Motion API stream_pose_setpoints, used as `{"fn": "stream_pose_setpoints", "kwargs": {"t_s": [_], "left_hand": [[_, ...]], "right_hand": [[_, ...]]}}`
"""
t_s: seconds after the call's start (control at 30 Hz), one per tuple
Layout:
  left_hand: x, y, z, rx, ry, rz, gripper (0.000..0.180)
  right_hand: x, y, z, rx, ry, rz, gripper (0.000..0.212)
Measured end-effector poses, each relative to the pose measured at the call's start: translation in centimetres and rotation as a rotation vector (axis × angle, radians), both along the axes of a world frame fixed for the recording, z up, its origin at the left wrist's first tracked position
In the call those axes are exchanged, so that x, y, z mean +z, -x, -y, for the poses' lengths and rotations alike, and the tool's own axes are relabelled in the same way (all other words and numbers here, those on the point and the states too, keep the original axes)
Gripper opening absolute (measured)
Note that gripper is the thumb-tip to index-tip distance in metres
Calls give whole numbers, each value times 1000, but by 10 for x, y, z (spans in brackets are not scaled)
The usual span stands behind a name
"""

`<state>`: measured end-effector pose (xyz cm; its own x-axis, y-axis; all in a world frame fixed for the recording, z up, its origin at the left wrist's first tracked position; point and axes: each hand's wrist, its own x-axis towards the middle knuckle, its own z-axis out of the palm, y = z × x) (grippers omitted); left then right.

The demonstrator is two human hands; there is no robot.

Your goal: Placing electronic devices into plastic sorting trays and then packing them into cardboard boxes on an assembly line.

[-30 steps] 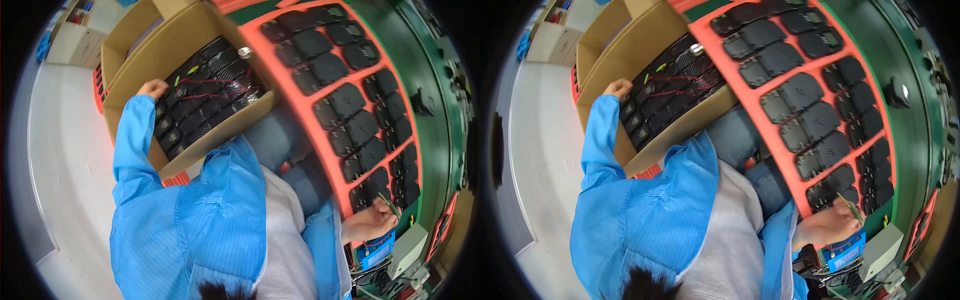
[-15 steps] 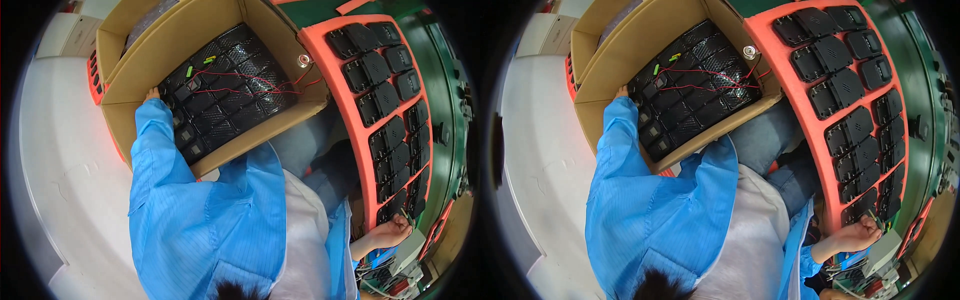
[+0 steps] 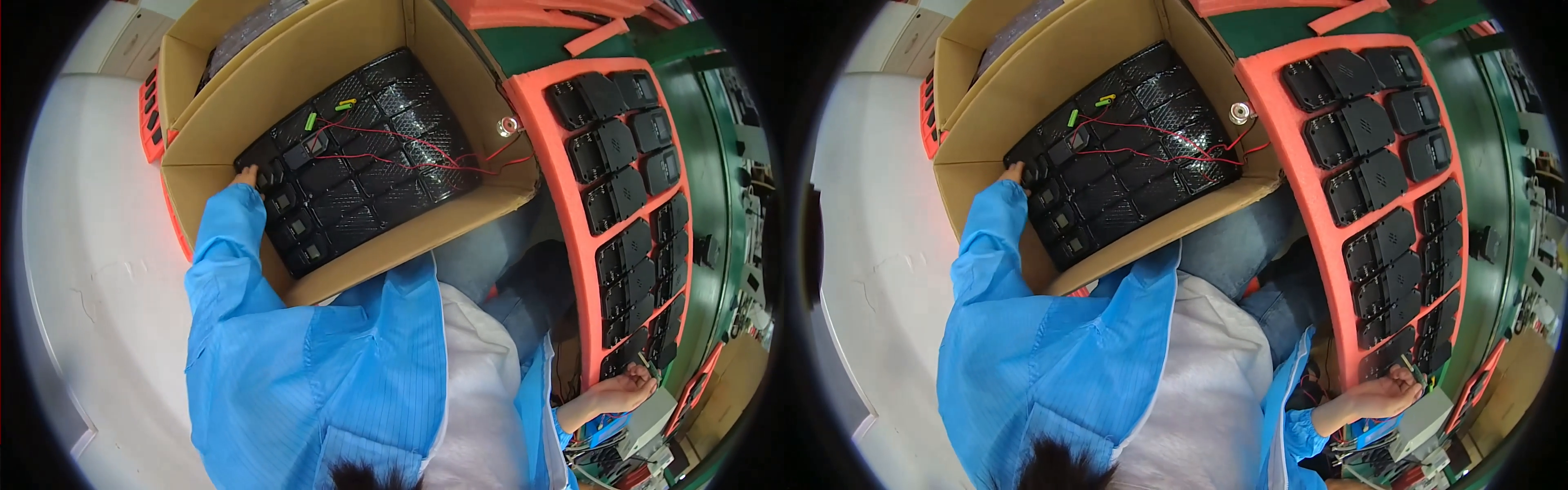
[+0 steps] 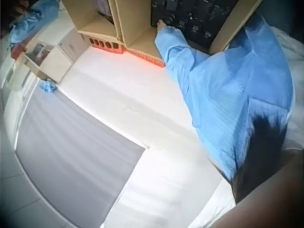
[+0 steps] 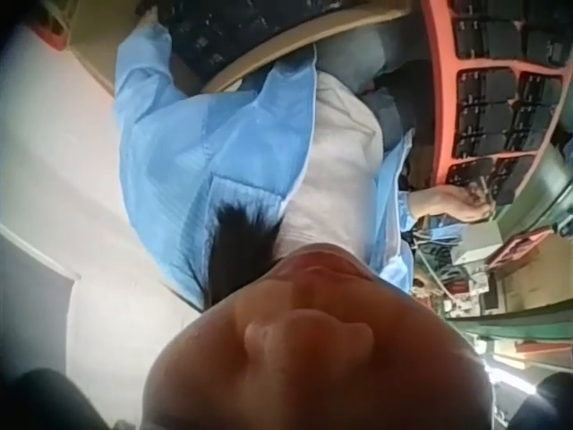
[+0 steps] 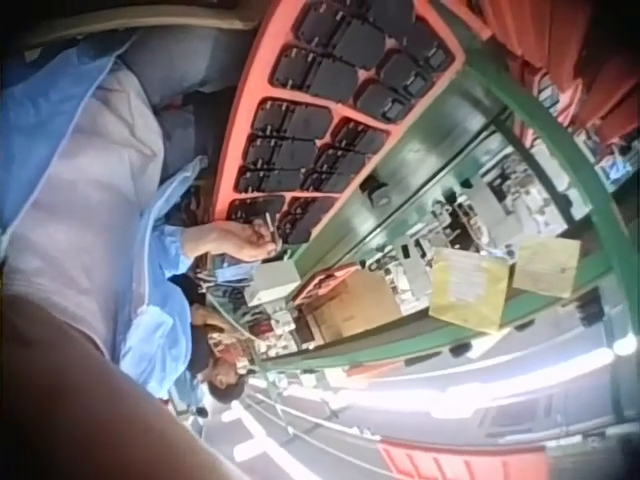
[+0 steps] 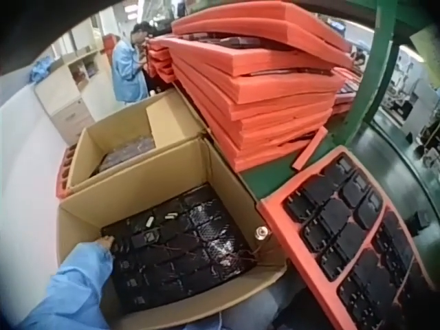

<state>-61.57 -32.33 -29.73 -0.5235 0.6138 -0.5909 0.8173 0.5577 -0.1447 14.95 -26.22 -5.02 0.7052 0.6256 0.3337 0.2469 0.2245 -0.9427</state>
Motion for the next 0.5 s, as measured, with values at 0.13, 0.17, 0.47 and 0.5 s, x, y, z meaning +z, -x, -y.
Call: {"fn": "stream_pose_setpoints", "kwargs": {"t_s": [0.13,0.17,0.47,0.5], "left_hand": [[-33,2,11,-30,94,-92,86],[-36,15,12,30,133,-75,84],[76,-39,-69,-104,125,-66,81],[88,-45,-74,-98,74,-51,83]], "right_hand": [[2,9,-6,34,3,-32,25],[5,5,-5,34,2,-24,25],[2,6,-3,44,-30,-30,25],[3,7,-3,36,-36,-40,25]]}}
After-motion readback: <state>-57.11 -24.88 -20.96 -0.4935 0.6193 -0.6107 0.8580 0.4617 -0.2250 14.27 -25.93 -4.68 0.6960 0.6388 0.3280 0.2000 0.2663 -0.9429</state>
